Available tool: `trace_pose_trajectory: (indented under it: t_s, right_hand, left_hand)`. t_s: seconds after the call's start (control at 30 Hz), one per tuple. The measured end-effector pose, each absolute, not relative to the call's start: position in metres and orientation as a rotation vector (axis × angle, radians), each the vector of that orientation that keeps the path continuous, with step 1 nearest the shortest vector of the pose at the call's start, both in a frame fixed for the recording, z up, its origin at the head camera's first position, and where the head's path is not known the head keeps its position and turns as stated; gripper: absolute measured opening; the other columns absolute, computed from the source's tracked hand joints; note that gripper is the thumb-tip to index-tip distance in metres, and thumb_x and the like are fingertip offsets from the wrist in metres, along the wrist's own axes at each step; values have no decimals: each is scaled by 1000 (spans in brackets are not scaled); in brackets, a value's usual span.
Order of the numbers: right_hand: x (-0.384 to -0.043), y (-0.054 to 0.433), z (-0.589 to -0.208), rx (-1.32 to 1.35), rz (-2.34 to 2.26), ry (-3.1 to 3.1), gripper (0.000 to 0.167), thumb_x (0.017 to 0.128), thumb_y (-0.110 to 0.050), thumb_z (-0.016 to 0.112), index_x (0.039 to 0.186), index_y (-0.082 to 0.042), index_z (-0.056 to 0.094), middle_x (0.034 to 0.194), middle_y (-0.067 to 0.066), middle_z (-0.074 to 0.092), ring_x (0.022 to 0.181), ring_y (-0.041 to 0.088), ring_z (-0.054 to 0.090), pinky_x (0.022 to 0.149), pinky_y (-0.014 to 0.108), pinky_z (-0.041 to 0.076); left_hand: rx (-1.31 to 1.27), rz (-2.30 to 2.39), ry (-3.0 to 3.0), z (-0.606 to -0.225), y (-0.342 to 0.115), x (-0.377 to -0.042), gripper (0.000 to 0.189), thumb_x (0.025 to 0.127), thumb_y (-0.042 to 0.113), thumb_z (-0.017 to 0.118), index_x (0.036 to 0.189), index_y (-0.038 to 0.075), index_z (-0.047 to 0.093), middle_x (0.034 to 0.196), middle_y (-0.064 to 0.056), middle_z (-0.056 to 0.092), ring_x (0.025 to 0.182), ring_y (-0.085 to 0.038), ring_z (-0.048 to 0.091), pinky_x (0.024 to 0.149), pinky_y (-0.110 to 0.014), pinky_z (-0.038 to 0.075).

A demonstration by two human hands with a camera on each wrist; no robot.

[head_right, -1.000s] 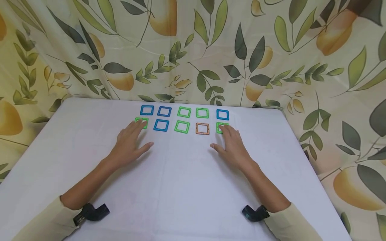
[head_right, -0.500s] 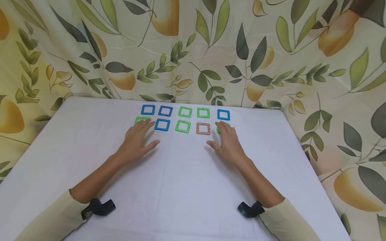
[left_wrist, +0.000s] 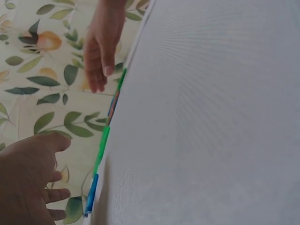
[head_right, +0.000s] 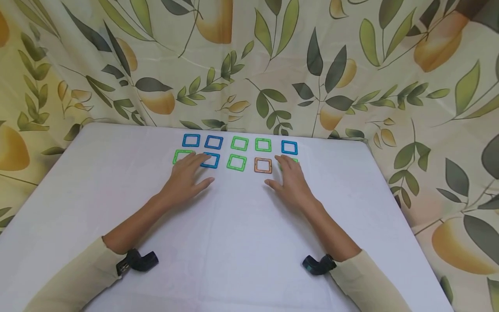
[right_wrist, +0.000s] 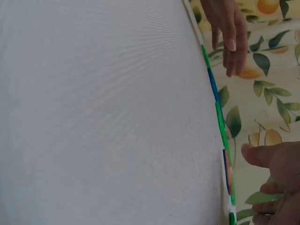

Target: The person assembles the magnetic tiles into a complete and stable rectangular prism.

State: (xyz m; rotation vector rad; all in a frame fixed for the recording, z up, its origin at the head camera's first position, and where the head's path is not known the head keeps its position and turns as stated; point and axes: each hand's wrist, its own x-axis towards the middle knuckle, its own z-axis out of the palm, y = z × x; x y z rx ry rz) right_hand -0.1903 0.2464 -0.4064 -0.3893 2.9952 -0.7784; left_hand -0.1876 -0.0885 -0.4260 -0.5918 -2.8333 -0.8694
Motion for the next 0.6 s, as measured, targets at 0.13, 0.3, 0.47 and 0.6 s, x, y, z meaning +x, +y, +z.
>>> trace_pose_trajectory:
  t_s: [0.13,0.3,0.47,0.6]
  right_hand:
    - [-194,244,-407,-377,-802,2991,82,98,-27,77,161,-1,32,167,24,27,154,44,22,122,59,23]
    - [-197,243,-408,-379,-799,2981,80,99,-26,76,160,1,32,166,25,28,155,43,20,123,58,21]
    - [-201,242,-410,-372,-788,2976,80,99,-26,76,160,1,33,166,25,29,155,42,21,124,56,21]
    - [-204,239,-411,-362,-797,2970,79,100,-25,75,161,0,33,166,24,29,155,42,21,124,56,21]
  left_hand:
    - [-599,-908,-2831,-428,-86,-193,63,100,36,70,155,10,52,158,-12,49,155,-39,27,121,-65,19]
    - [-596,-917,-2825,-430,-83,-197,62,100,35,70,154,10,53,159,-12,49,155,-38,28,122,-63,19]
    - [-578,-918,-2846,-431,-79,-202,61,101,35,69,155,12,52,163,-11,44,156,-37,25,123,-62,17]
    - [-577,-923,-2856,-430,-77,-205,61,102,34,69,155,12,51,163,-10,44,156,-36,25,124,-61,16]
